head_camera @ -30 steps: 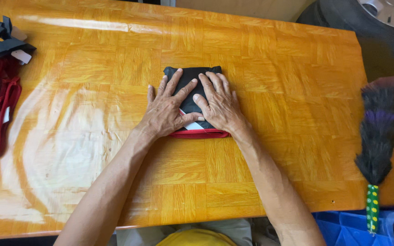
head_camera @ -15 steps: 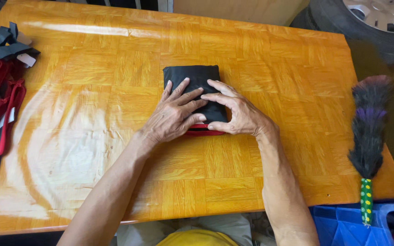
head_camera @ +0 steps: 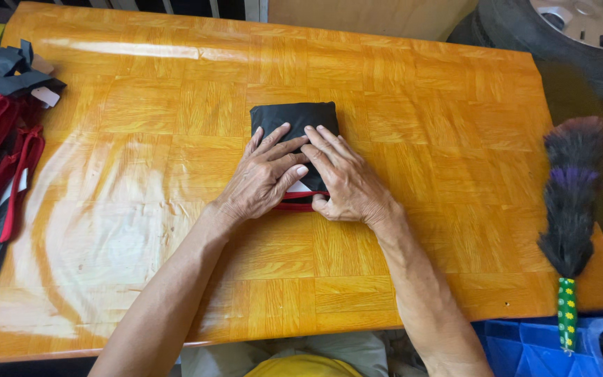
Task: The person folds a long black fabric item on a wooden table, repeatedly folding it into a compact bundle. They then place the folded item into a black drawstring bag and tie the red drawstrings to secure it.
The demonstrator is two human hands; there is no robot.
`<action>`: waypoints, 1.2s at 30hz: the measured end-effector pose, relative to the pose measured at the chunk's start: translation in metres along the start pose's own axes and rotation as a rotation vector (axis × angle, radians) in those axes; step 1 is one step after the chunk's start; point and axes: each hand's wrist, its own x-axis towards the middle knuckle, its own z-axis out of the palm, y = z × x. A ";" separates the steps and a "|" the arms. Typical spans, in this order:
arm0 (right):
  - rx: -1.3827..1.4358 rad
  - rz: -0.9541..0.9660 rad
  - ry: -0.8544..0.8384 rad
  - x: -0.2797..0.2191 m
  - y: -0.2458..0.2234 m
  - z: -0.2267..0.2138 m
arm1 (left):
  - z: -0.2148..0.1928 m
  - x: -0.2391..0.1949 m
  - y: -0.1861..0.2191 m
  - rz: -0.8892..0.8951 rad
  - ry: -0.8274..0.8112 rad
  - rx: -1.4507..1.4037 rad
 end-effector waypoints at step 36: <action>0.981 0.888 0.268 0.044 0.015 0.016 | -0.001 0.025 -0.005 -0.869 0.279 -0.632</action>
